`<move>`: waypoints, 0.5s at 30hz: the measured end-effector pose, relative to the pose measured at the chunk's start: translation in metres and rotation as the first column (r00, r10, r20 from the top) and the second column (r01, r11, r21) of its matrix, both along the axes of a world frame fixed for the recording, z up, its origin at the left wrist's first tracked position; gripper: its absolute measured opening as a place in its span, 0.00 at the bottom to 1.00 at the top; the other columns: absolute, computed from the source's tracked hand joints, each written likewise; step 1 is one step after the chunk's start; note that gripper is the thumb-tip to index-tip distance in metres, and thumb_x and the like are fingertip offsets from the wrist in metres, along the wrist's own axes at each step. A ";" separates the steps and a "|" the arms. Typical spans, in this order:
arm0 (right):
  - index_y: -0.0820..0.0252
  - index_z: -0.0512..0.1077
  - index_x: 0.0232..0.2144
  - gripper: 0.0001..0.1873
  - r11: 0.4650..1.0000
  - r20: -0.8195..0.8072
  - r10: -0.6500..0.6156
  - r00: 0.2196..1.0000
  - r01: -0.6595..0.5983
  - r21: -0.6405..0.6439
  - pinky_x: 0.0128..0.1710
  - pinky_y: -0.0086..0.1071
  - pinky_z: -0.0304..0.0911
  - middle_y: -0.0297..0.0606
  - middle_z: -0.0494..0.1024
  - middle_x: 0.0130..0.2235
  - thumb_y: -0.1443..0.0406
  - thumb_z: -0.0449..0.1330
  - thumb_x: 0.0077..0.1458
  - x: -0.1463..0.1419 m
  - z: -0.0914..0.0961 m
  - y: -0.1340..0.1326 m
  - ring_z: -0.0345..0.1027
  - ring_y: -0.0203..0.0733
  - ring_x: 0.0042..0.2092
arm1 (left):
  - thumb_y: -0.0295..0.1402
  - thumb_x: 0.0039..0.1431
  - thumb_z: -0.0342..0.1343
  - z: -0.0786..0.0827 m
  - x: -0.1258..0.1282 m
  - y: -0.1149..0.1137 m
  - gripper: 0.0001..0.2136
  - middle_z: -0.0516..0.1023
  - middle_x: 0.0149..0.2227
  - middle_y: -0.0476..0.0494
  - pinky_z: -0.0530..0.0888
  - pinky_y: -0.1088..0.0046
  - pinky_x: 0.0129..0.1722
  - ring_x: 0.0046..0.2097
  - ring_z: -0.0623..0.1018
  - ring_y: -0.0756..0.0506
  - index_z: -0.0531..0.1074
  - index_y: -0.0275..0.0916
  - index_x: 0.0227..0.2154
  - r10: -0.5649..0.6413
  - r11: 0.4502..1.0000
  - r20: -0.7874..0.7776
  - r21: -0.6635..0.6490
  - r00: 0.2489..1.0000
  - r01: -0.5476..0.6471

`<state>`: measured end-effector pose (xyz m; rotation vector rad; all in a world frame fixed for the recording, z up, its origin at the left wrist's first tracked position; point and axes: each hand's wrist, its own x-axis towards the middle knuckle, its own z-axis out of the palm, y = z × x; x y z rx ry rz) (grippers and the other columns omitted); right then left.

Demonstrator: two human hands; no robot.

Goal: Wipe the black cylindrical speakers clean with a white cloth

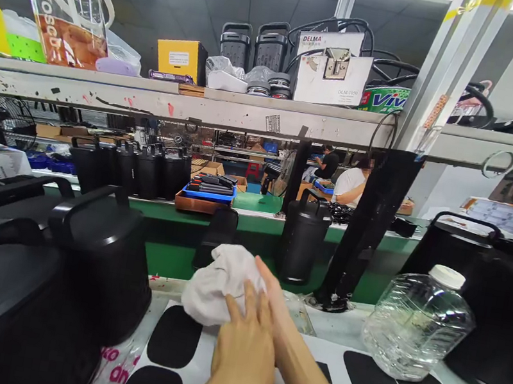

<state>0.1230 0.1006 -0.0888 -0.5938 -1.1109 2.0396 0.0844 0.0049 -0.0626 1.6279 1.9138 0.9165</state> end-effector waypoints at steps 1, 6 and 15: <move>0.61 0.75 0.42 0.28 0.999 -0.027 -0.028 0.999 0.027 -0.022 0.44 0.40 0.70 0.46 0.81 0.38 0.48 0.44 0.62 0.006 0.007 0.004 0.77 0.49 0.41 | 0.28 0.50 0.55 0.007 -0.005 -0.005 0.27 0.62 0.63 0.21 0.66 0.36 0.44 0.56 0.66 0.10 0.72 0.36 0.56 -0.086 0.996 -0.070 -0.009 0.994 0.085; 0.64 0.71 0.50 0.26 0.981 -0.148 -0.146 0.978 0.123 -0.150 0.48 0.43 0.69 0.46 0.81 0.41 0.54 0.42 0.65 0.032 0.042 0.005 0.76 0.49 0.44 | 0.38 0.64 0.43 0.037 -0.058 0.008 0.21 0.69 0.58 0.31 0.66 0.51 0.52 0.56 0.71 0.30 0.67 0.39 0.56 0.011 0.979 -0.162 0.200 0.987 0.023; 0.60 0.71 0.49 0.21 0.631 -0.235 -0.767 0.597 0.768 -0.108 0.51 0.42 0.68 0.41 0.79 0.48 0.55 0.48 0.63 0.062 0.078 -0.001 0.71 0.48 0.53 | 0.57 0.57 0.48 0.043 -0.119 0.019 0.22 0.74 0.38 0.43 0.75 0.67 0.36 0.43 0.74 0.41 0.68 0.41 0.32 -0.115 0.993 0.165 0.037 0.980 0.110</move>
